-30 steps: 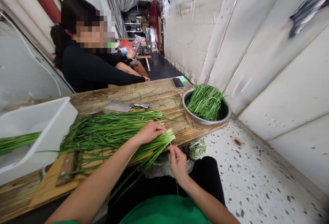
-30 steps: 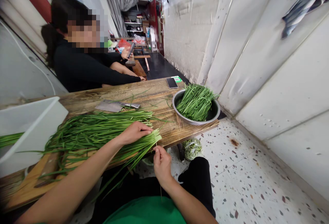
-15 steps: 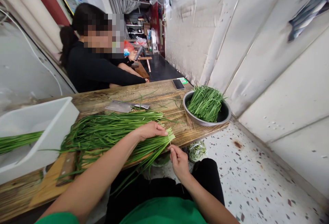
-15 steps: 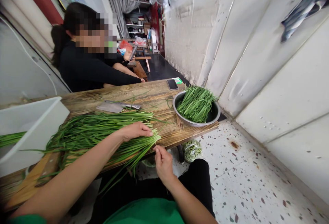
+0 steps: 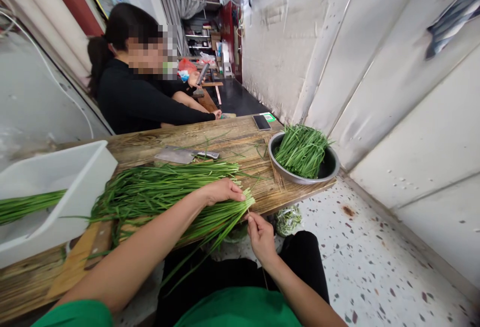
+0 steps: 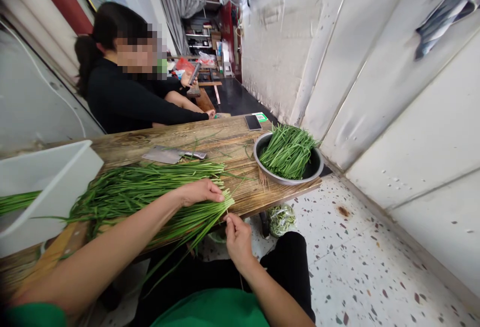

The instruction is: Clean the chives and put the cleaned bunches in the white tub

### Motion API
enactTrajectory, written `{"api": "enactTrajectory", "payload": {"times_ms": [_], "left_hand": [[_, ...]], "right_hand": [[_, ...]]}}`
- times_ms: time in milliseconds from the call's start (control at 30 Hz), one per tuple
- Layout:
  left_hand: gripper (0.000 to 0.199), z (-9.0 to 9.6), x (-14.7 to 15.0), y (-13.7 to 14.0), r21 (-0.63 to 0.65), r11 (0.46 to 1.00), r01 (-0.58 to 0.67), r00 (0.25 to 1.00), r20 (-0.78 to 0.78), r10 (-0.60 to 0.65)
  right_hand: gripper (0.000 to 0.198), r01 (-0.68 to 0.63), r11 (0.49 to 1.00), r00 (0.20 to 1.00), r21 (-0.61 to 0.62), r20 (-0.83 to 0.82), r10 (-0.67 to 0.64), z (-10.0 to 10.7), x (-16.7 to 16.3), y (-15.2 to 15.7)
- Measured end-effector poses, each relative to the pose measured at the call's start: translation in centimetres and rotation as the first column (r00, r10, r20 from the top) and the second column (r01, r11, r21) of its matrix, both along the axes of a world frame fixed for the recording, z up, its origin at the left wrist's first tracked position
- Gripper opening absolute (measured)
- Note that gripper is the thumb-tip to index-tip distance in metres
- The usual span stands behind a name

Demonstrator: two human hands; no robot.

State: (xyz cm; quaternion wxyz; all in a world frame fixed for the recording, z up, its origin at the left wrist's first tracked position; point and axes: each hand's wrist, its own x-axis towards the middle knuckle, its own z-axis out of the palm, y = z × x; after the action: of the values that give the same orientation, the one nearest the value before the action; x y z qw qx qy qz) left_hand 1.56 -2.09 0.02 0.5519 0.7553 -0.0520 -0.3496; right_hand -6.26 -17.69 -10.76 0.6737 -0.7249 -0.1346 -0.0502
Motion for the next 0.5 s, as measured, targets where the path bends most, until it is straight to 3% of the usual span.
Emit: {"api": "enactTrajectory", "payload": {"times_ms": [200,333,400,500], "left_hand": [[0.028,-1.0,-0.1,-0.1,0.078,0.997,0.007,0.998,0.055,-0.012],[0.030,-1.4,-0.5,-0.5,0.051,0.999,0.008,0.996,0.089,-0.012],[0.033,-1.0,-0.5,-0.3,0.052,0.999,-0.009,0.987,0.158,0.001],[0.037,0.1,0.1,0.7,0.120,0.983,-0.140,0.927,0.364,0.088]], "right_hand": [[0.031,0.024,0.998,0.999,-0.053,0.032,-0.022,0.1,0.2,0.1],[0.029,0.041,0.996,0.998,-0.075,0.055,-0.037,0.6,0.7,-0.3],[0.028,0.050,0.996,0.997,-0.078,0.057,-0.046,0.6,0.6,-0.4],[0.029,0.056,0.995,0.997,-0.084,0.054,-0.052,-0.1,0.2,-0.3]]}}
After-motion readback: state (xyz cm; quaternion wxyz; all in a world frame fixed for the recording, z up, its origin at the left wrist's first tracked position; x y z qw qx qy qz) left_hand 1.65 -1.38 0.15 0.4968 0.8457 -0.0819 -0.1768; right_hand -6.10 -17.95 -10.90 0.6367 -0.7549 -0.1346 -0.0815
